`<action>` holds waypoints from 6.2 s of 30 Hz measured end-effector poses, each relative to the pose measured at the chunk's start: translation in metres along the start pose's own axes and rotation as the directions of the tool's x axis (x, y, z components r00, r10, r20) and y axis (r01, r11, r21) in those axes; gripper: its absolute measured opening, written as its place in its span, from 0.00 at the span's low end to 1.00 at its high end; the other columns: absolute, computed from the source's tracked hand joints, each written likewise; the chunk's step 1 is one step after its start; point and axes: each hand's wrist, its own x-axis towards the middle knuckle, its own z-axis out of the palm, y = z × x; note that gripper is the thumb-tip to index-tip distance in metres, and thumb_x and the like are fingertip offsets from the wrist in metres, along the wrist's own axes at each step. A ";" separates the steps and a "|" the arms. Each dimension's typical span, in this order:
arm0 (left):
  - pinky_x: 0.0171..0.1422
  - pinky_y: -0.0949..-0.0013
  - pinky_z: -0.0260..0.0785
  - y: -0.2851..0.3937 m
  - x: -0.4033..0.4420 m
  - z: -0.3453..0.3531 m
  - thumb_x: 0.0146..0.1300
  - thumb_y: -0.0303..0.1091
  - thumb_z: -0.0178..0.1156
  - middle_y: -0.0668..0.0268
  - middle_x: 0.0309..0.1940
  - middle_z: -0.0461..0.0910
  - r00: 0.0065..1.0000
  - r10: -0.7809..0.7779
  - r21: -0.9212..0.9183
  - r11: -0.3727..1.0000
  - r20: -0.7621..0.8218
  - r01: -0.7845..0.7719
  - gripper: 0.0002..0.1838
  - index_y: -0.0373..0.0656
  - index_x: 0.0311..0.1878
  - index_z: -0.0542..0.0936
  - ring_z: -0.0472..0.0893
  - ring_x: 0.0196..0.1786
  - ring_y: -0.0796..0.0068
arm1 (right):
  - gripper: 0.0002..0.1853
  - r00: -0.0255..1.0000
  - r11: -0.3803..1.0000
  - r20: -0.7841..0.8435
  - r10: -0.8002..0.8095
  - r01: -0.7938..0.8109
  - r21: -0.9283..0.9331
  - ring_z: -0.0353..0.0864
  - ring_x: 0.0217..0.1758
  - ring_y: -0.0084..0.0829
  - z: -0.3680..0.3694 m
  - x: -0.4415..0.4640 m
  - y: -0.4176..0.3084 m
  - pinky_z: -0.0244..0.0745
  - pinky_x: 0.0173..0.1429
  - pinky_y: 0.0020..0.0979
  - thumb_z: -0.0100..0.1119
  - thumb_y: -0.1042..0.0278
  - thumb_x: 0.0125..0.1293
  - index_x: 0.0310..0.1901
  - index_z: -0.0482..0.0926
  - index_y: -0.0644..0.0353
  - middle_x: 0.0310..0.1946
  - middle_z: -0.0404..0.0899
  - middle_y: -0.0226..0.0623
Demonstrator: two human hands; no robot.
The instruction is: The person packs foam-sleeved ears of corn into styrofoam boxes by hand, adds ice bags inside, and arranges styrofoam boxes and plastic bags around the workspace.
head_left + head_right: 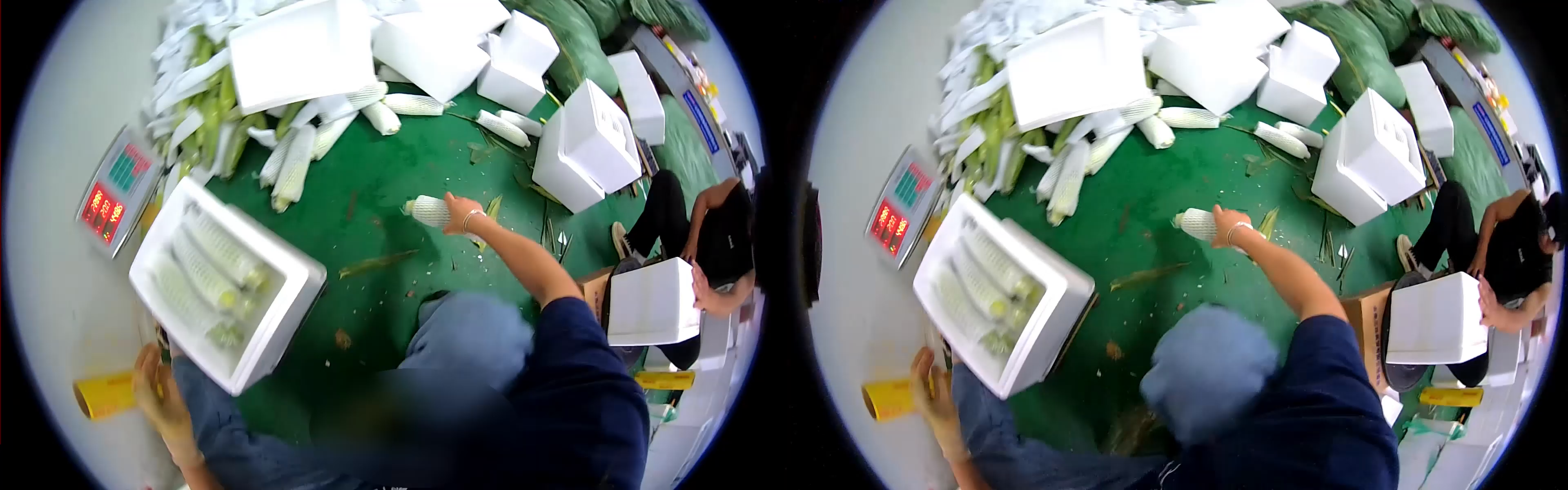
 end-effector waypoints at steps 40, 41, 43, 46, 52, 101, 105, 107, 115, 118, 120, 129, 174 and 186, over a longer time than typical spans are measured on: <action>0.54 0.67 0.73 0.114 0.190 0.466 0.54 0.21 0.65 0.58 0.46 0.81 0.602 0.277 -0.028 0.921 0.749 -0.390 0.15 0.37 0.46 0.77 0.81 0.49 0.63 | 0.32 0.829 0.685 -0.531 -0.179 0.492 0.537 0.76 0.53 0.46 -0.053 0.164 0.114 0.71 0.59 0.41 0.68 0.56 0.54 0.59 0.70 0.61 0.46 0.75 0.50; 0.52 0.64 0.74 0.104 0.192 0.468 0.54 0.24 0.66 0.57 0.46 0.81 0.629 0.200 -0.010 0.956 0.751 -0.292 0.15 0.38 0.45 0.78 0.81 0.49 0.59 | 0.34 0.732 0.818 -0.675 -0.086 0.439 0.372 0.74 0.51 0.47 -0.056 0.170 0.139 0.71 0.58 0.40 0.71 0.64 0.49 0.59 0.69 0.62 0.46 0.74 0.51; 0.57 0.69 0.72 0.106 0.189 0.482 0.61 0.22 0.60 0.58 0.48 0.81 0.698 -0.073 0.072 0.997 0.712 0.031 0.15 0.33 0.51 0.75 0.81 0.51 0.69 | 0.44 0.746 0.961 -0.665 0.038 0.154 0.228 0.74 0.51 0.50 -0.039 0.181 0.182 0.72 0.55 0.45 0.74 0.61 0.41 0.61 0.63 0.63 0.48 0.73 0.50; 0.50 0.68 0.74 0.099 0.171 0.541 0.63 0.41 0.57 0.57 0.43 0.82 0.600 -0.236 0.078 0.958 0.764 0.277 0.16 0.38 0.47 0.78 0.82 0.43 0.67 | 0.43 0.965 0.983 -0.240 -0.108 0.140 0.117 0.75 0.52 0.51 0.024 0.192 0.176 0.74 0.52 0.47 0.74 0.51 0.40 0.56 0.64 0.63 0.51 0.73 0.55; 0.44 0.60 0.76 0.167 0.081 0.605 0.45 0.43 0.72 0.44 0.43 0.78 0.443 -0.662 0.030 0.575 0.605 0.818 0.39 0.23 0.51 0.65 0.83 0.41 0.56 | 0.37 0.971 0.644 -0.108 0.215 -0.058 0.763 0.81 0.49 0.49 0.037 0.151 0.105 0.75 0.54 0.41 0.71 0.49 0.42 0.48 0.69 0.69 0.42 0.80 0.58; 0.38 0.72 0.77 0.009 -0.033 -0.034 0.57 0.50 0.64 0.59 0.34 0.83 0.681 -0.712 -0.864 0.226 0.168 0.449 0.28 0.36 0.52 0.76 0.83 0.33 0.71 | 0.33 0.354 0.556 -0.429 -0.831 0.567 -0.608 0.69 0.57 0.50 -0.073 -0.077 -0.412 0.69 0.58 0.40 0.63 0.66 0.52 0.61 0.66 0.63 0.59 0.66 0.53; 0.40 0.72 0.76 0.012 -0.033 -0.039 0.57 0.51 0.64 0.61 0.33 0.82 0.669 -0.714 -0.869 0.180 0.207 0.461 0.28 0.36 0.52 0.76 0.82 0.33 0.73 | 0.33 0.394 0.473 -0.313 -0.864 0.847 -0.242 0.76 0.45 0.49 -0.109 -0.121 -0.438 0.74 0.50 0.43 0.61 0.61 0.56 0.58 0.63 0.73 0.50 0.73 0.57; 0.40 0.72 0.75 0.013 -0.038 -0.042 0.56 0.51 0.64 0.62 0.33 0.81 0.670 -0.694 -0.845 0.167 0.265 0.507 0.29 0.37 0.52 0.76 0.82 0.33 0.73 | 0.33 0.544 0.537 -0.017 -0.839 0.832 0.143 0.78 0.38 0.51 -0.083 -0.129 -0.441 0.76 0.46 0.45 0.61 0.59 0.58 0.57 0.62 0.77 0.45 0.76 0.59; 0.50 0.73 0.70 0.014 -0.014 -0.032 0.56 0.37 0.65 0.67 0.45 0.78 0.799 -0.505 -0.837 0.238 0.327 0.493 0.28 0.35 0.58 0.71 0.78 0.45 0.77 | 0.34 0.850 0.478 0.104 -0.516 0.185 0.859 0.76 0.26 0.37 -0.034 -0.105 -0.487 0.69 0.29 0.35 0.63 0.43 0.57 0.42 0.68 0.75 0.28 0.75 0.47; 0.49 0.71 0.72 -0.019 0.018 -0.004 0.54 0.38 0.66 0.64 0.43 0.80 0.872 -0.432 -0.730 0.517 0.228 0.447 0.28 0.34 0.57 0.73 0.79 0.43 0.75 | 0.22 0.757 -0.014 0.196 -0.623 -0.262 0.965 0.64 0.14 0.22 -0.098 -0.124 -0.452 0.54 0.15 0.24 0.62 0.46 0.60 0.37 0.71 0.59 0.18 0.67 0.28; 0.51 0.69 0.71 -0.029 0.047 0.015 0.52 0.36 0.67 0.60 0.45 0.79 0.896 -0.402 -0.572 0.697 0.188 0.433 0.30 0.34 0.57 0.71 0.79 0.45 0.70 | 0.17 0.776 -0.075 0.116 -0.620 -0.206 0.976 0.63 0.14 0.20 -0.119 -0.131 -0.390 0.53 0.15 0.23 0.59 0.49 0.64 0.38 0.71 0.56 0.19 0.68 0.27; 0.67 0.54 0.63 -0.090 0.115 0.138 0.59 0.47 0.58 0.31 0.59 0.67 0.943 -0.326 0.642 0.709 -0.068 0.291 0.44 0.24 0.68 0.53 0.67 0.64 0.40 | 0.24 0.984 0.281 -0.077 -0.158 0.120 0.952 0.66 0.17 0.17 -0.033 -0.035 -0.094 0.61 0.18 0.22 0.59 0.47 0.65 0.48 0.72 0.62 0.23 0.71 0.28; 0.58 0.70 0.70 -0.012 -0.054 -0.089 0.60 0.20 0.62 0.62 0.47 0.82 0.949 -0.111 -0.028 0.994 -0.297 0.108 0.12 0.37 0.48 0.79 0.80 0.52 0.70 | 0.19 0.330 0.256 0.585 -0.741 0.944 -0.210 0.81 0.45 0.44 -0.113 -0.058 -0.396 0.75 0.47 0.45 0.52 0.58 0.64 0.50 0.71 0.63 0.42 0.79 0.52; 0.67 0.59 0.65 -0.146 -0.437 -0.172 0.49 0.49 0.64 0.47 0.58 0.74 0.363 -0.872 0.417 0.210 -0.329 0.884 0.41 0.33 0.63 0.68 0.72 0.63 0.50 | 0.07 0.853 0.694 -0.140 -0.504 0.495 0.523 0.77 0.36 0.25 -0.137 -0.104 -0.098 0.73 0.41 0.26 0.56 0.75 0.65 0.44 0.75 0.65 0.33 0.79 0.34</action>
